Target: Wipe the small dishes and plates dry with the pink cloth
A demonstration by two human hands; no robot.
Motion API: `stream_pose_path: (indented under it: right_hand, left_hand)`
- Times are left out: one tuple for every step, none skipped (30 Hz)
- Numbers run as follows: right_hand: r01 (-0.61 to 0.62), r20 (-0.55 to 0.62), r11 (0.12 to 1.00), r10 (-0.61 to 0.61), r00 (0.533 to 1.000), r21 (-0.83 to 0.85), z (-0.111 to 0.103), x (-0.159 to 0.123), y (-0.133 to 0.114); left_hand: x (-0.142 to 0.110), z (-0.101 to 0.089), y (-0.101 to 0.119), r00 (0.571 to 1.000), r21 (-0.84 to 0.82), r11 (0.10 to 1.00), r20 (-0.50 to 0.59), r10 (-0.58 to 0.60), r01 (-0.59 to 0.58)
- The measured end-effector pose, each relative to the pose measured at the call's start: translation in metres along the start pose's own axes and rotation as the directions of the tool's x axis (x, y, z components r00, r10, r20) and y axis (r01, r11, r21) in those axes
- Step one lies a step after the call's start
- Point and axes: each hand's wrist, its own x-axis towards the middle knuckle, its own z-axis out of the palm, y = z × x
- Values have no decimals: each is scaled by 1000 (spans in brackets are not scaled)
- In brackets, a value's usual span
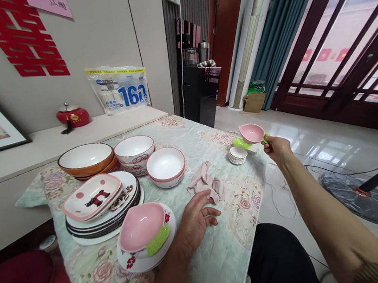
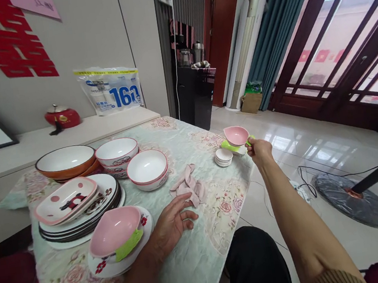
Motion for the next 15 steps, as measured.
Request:
stream_pose_path:
  right_hand:
    - [-19, -29, 1000, 19, 999, -17, 0, 9, 2]
    - [-39, -54, 999, 38, 998, -32, 0, 17, 5]
    - [-60, -74, 997, 56, 996, -45, 0, 24, 8]
    - [-79, -90, 995, 74, 993, -56, 1, 30, 11]
    - [-96, -104, 993, 89, 991, -66, 2, 36, 15]
    - [-111, -114, 991, 102, 988, -75, 3, 41, 18]
    - [-124, -121, 989, 113, 986, -84, 4, 45, 22]
    - [-135, -126, 986, 123, 984, -93, 5, 50, 25]
    - [-143, -129, 984, 130, 983, -102, 5, 54, 28]
    - [-149, -131, 983, 134, 982, -111, 6, 58, 31]
    - [-152, -130, 981, 137, 982, -120, 6, 61, 33]
    - [-153, -129, 980, 137, 982, -129, 7, 64, 36]
    - [-151, -125, 979, 134, 983, -137, 7, 67, 38]
    - [-144, -116, 979, 128, 985, -145, 7, 70, 39]
    - [-126, -94, 981, 113, 989, -150, 7, 72, 41]
  left_hand:
    - [1, 0, 0, 1000, -1, 1000, -4, -1, 1]
    - [2, -1, -1, 1000, -2, 1000, -5, -1, 1]
    - [3, -1, -1, 1000, -4, 1000, -5, 0, 0]
    - [3, -2, -1, 1000, -6, 1000, -5, 1, -1]
    - [4, -2, -1, 1000, -9, 1000, -4, 1, -1]
    - [5, -3, -1, 1000, -12, 1000, -4, -2, 2]
    - [5, -3, -2, 1000, -14, 1000, -6, -5, 5]
    - [5, -4, -2, 1000, -16, 1000, -9, -8, 8]
    - [5, -4, -1, 1000, -17, 1000, -10, -9, 9]
    - [5, -4, -1, 1000, -18, 1000, -12, -8, 8]
    - [6, -3, -1, 1000, -19, 1000, -13, -6, 6]
    - [6, -3, -1, 1000, -22, 1000, -14, -3, 3]
    - [6, -3, -1, 1000, -25, 1000, -16, -3, 3]
    - [6, -3, -1, 1000, -28, 1000, -16, -5, 5]
    - [6, -3, -1, 1000, -30, 1000, -17, -7, 6]
